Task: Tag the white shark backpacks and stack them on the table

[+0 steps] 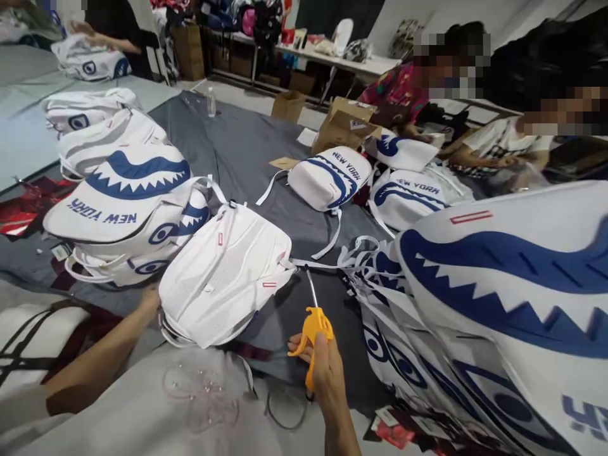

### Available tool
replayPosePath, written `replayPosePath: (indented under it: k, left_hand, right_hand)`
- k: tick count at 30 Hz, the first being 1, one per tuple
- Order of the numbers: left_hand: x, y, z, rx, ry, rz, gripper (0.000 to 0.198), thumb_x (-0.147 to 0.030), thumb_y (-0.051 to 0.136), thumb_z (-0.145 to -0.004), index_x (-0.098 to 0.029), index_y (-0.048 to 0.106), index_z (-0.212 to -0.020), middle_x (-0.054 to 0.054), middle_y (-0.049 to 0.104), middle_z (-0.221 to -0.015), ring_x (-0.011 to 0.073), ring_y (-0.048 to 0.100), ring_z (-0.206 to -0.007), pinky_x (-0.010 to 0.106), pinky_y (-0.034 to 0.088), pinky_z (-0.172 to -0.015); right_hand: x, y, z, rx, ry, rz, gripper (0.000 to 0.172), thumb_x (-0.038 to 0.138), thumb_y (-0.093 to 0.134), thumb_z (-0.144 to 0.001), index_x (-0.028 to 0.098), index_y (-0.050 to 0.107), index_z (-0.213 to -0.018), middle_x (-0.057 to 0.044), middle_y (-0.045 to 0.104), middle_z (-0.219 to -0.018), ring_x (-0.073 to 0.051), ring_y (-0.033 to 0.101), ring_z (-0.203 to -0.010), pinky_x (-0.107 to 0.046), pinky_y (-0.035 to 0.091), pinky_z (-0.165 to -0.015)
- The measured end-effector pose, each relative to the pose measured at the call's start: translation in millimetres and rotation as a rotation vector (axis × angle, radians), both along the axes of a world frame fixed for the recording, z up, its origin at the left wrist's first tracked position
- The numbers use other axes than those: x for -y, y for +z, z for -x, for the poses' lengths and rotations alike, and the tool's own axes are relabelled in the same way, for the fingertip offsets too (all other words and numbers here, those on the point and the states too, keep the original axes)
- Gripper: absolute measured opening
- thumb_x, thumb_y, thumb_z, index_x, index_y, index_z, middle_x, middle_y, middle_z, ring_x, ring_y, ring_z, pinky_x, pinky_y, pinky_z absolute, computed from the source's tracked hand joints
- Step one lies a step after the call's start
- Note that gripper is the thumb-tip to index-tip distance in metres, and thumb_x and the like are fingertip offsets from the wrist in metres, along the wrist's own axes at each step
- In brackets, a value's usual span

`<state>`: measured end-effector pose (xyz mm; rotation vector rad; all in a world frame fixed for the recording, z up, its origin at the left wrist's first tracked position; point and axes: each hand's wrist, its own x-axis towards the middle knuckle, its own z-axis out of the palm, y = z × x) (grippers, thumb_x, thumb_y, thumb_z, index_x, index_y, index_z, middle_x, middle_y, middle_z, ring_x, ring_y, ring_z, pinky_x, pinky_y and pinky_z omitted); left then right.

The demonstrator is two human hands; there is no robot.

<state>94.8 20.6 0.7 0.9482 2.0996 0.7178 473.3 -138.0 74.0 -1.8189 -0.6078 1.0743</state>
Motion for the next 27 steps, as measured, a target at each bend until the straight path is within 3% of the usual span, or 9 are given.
replayPosePath:
  k: [2,4,7,10,12,14,19,23,27]
  left_hand:
    - [13.9,-5.3,16.7,-0.08,0.061,0.0,0.037,-0.032,0.041,-0.093,-0.012,0.06,-0.117,0.02,0.068,-0.118,0.0342,0.061,-0.117,0.049,0.049,-0.099]
    - [21.9,-6.4,26.3,-0.155,0.012,-0.078,0.043,-0.032,0.039,-0.094,-0.015,0.055,-0.13,0.015,0.059,-0.137,0.0274,0.052,-0.132,0.043,0.038,-0.113]
    - [28.7,-9.2,17.5,-0.275,-0.397,-0.248,0.059,-0.041,0.054,-0.09,-0.017,0.046,-0.143,0.014,0.042,-0.155,0.0266,0.037,-0.144,0.042,0.026,-0.121]
    - [31.2,-15.6,-3.4,-0.37,-0.677,-0.128,0.096,-0.054,0.072,-0.076,-0.016,0.03,-0.153,0.02,0.017,-0.164,0.0387,0.019,-0.151,0.055,0.02,-0.12]
    - [30.6,-19.7,-12.4,-0.401,-0.688,0.01,0.106,-0.055,0.076,-0.073,-0.013,0.024,-0.156,0.023,0.011,-0.164,0.0421,0.014,-0.151,0.055,0.02,-0.119]
    - [29.7,-22.5,-17.5,-0.432,-0.69,0.054,0.101,-0.049,0.072,-0.077,-0.007,0.023,-0.155,0.026,0.017,-0.163,0.0413,0.016,-0.151,0.052,0.02,-0.12]
    - [30.3,-23.2,-39.7,-0.551,-0.601,-0.097,0.081,-0.029,0.06,-0.086,-0.002,0.024,-0.154,0.026,0.022,-0.161,0.0417,0.03,-0.144,0.056,0.022,-0.118]
    - [33.5,-22.5,-46.2,-0.291,-0.483,-0.177,0.058,-0.019,0.049,-0.091,-0.004,0.042,-0.147,0.023,0.051,-0.145,0.0352,0.051,-0.13,0.048,0.037,-0.11]
    - [53.4,-21.5,-19.3,0.47,-0.351,-0.23,0.048,-0.047,0.047,-0.096,-0.011,0.059,-0.127,0.016,0.074,-0.105,0.0251,0.072,-0.089,0.038,0.056,-0.083]
  right_hand:
    - [-8.9,0.3,1.0,0.02,0.076,0.042,0.074,0.086,0.055,-0.071,0.018,0.059,-0.1,-0.012,0.071,-0.079,-0.029,0.071,-0.07,-0.04,0.059,-0.061]
    - [-25.6,3.2,5.0,0.058,0.155,0.057,0.074,0.086,0.056,-0.07,0.018,0.058,-0.101,-0.012,0.071,-0.078,-0.029,0.07,-0.068,-0.039,0.057,-0.056]
    - [-55.3,5.6,18.4,0.093,0.299,0.069,0.072,0.085,0.056,-0.071,0.02,0.058,-0.1,-0.01,0.07,-0.075,-0.028,0.069,-0.065,-0.039,0.055,-0.055]
    - [-73.3,3.1,31.5,0.099,0.439,0.088,0.07,0.085,0.057,-0.07,0.021,0.057,-0.099,-0.007,0.069,-0.072,-0.026,0.068,-0.061,-0.039,0.055,-0.057]
    - [-76.7,0.1,34.5,0.113,0.491,0.106,0.07,0.085,0.057,-0.07,0.021,0.057,-0.099,-0.007,0.069,-0.071,-0.025,0.067,-0.059,-0.038,0.054,-0.057]
    - [-77.7,-2.8,33.3,0.131,0.519,0.137,0.071,0.085,0.056,-0.07,0.021,0.057,-0.1,-0.008,0.07,-0.072,-0.026,0.067,-0.06,-0.039,0.054,-0.057]
    - [-86.0,-2.3,37.8,0.195,0.607,0.22,0.077,0.086,0.049,-0.074,0.019,0.056,-0.111,-0.01,0.07,-0.074,-0.028,0.069,-0.063,-0.041,0.056,-0.058]
    - [-92.1,5.1,58.6,0.203,0.852,0.233,0.062,0.075,0.043,-0.087,0.021,0.053,-0.118,-0.005,0.067,-0.072,-0.025,0.068,-0.062,-0.037,0.058,-0.059]
    - [-106.3,7.1,68.3,0.337,0.981,0.211,0.052,0.065,0.033,-0.096,0.023,0.051,-0.12,-0.001,0.065,-0.069,-0.02,0.066,-0.059,-0.031,0.053,-0.056]
